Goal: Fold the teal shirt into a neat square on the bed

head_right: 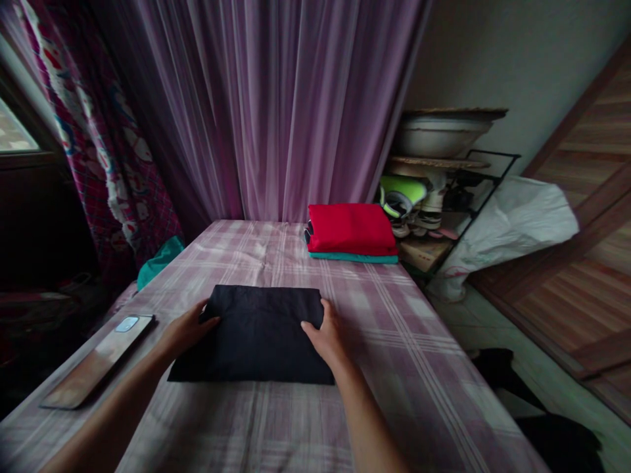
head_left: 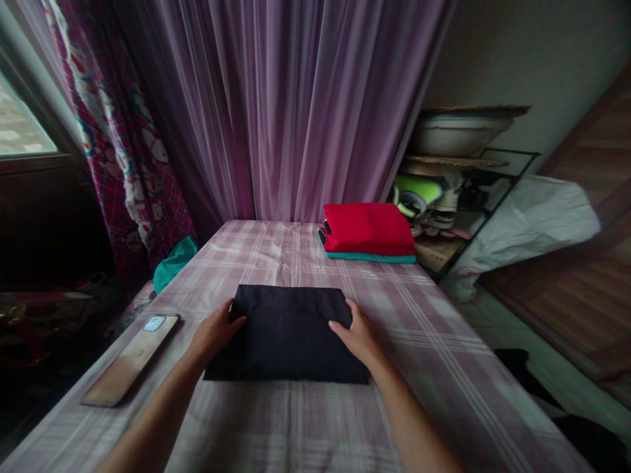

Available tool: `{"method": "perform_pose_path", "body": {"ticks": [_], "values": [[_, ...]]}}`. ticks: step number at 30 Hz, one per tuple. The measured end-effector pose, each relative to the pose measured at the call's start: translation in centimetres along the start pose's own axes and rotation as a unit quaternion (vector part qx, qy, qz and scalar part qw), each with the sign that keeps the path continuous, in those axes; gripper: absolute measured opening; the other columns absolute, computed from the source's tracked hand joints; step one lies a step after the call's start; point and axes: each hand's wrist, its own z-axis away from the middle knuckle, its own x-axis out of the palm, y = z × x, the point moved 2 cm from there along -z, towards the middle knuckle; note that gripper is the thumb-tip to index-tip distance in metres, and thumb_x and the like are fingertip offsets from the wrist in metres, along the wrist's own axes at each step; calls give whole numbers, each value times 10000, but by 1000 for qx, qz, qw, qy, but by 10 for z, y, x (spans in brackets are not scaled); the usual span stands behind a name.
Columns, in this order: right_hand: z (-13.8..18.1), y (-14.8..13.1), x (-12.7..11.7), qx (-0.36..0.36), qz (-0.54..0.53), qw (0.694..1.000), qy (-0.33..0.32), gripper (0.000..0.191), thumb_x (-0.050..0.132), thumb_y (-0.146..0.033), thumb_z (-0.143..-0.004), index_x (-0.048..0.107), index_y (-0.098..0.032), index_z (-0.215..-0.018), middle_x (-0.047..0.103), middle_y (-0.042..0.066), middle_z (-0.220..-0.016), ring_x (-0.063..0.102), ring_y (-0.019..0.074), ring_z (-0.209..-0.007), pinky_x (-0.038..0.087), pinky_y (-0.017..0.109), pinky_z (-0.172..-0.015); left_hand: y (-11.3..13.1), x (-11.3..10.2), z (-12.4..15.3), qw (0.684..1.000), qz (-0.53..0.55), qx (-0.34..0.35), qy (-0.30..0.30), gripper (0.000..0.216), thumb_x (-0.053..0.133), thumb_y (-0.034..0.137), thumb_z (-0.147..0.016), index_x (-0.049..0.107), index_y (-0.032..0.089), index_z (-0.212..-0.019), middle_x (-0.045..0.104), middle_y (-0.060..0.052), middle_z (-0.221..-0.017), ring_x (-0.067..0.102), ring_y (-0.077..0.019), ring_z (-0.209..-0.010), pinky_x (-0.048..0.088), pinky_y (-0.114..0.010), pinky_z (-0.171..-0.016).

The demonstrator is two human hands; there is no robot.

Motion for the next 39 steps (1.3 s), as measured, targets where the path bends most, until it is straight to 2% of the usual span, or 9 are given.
{"method": "perform_pose_path", "body": {"ticks": [6, 12, 15, 17, 20, 23, 29, 34, 39], "values": [[-20, -13, -10, -59, -141, 987, 45, 655, 588, -219, -701, 491, -249, -1348, 658, 75, -1247, 635, 227, -1123, 494, 372, -975, 13, -7, -6, 991, 127, 17, 41, 617, 583, 423, -807, 495, 225, -1385, 739, -61, -1061, 709, -254, -919, 537, -344, -773], [-68, -20, -116, -84, -51, 984, 147, 622, 630, -224, -740, 532, -215, -1355, 649, 100, -1273, 622, 243, -1105, 479, 375, -960, 104, -11, -46, 960, 259, 90, 65, 682, 675, 431, -781, 494, 214, -1402, 730, -71, -1047, 704, -227, -868, 553, -338, -756], [-90, 1, -156, -20, 59, 982, 181, 610, 625, -257, -811, 507, -163, -1402, 617, 167, -1315, 600, 253, -1143, 455, 367, -965, 155, 5, -63, 948, 287, 137, 20, 717, 703, 377, -793, 454, 195, -1440, 722, -115, -1120, 706, -239, -916, 560, -354, -788], [-96, 24, -163, 37, 114, 976, 183, 630, 602, -306, -846, 475, -103, -1429, 576, 228, -1345, 571, 292, -1194, 445, 403, -968, 165, 22, -65, 957, 248, 149, 6, 725, 711, 369, -798, 449, 180, -1448, 679, -154, -1246, 679, -272, -1057, 549, -379, -864], [-87, 58, -144, 29, 161, 966, 201, 596, 527, -372, -877, 501, -93, -1403, 534, 241, -1380, 518, 334, -1258, 433, 454, -983, 138, 42, -54, 978, 145, 147, 14, 606, 662, 360, -842, 514, 183, -1403, 627, -158, -1347, 624, -290, -1191, 498, -401, -977], [-65, 77, -100, -77, 174, 951, 244, 496, 466, -398, -890, 601, -141, -1291, 569, 198, -1347, 549, 313, -1218, 452, 443, -984, 79, 45, -32, 992, 55, 116, 14, 500, 584, 307, -882, 561, 170, -1363, 643, -157, -1326, 656, -273, -1139, 500, -380, -963], [-16, 70, -19, -278, 133, 910, 279, 338, 443, -346, -935, 700, -197, -1097, 628, 151, -1266, 576, 297, -1178, 470, 460, -988, -24, 2, 20, 988, -116, 51, 85, 438, 450, 320, -930, 597, 174, -1317, 662, -134, -1306, 619, -288, -1187, 446, -413, -1019], [-3, 68, -6, -315, 165, 894, 274, 311, 439, -287, -939, 719, -203, -1045, 630, 142, -1266, 555, 299, -1206, 461, 475, -1009, -82, -33, 45, 966, -197, -59, 157, 549, 412, 395, -918, 511, 138, -1393, 546, -171, -1433, 496, -332, -1320, 393, -437, -1064], [-3, 76, -11, -336, 175, 880, 285, 318, 434, -275, -937, 728, -179, -1006, 651, 158, -1216, 603, 291, -1115, 499, 448, -945, -121, -43, 57, 966, -186, -168, 69, 713, 333, 582, -900, 452, 87, -1398, 579, -236, -1330, 585, -377, -1191, 444, -450, -950]]}}
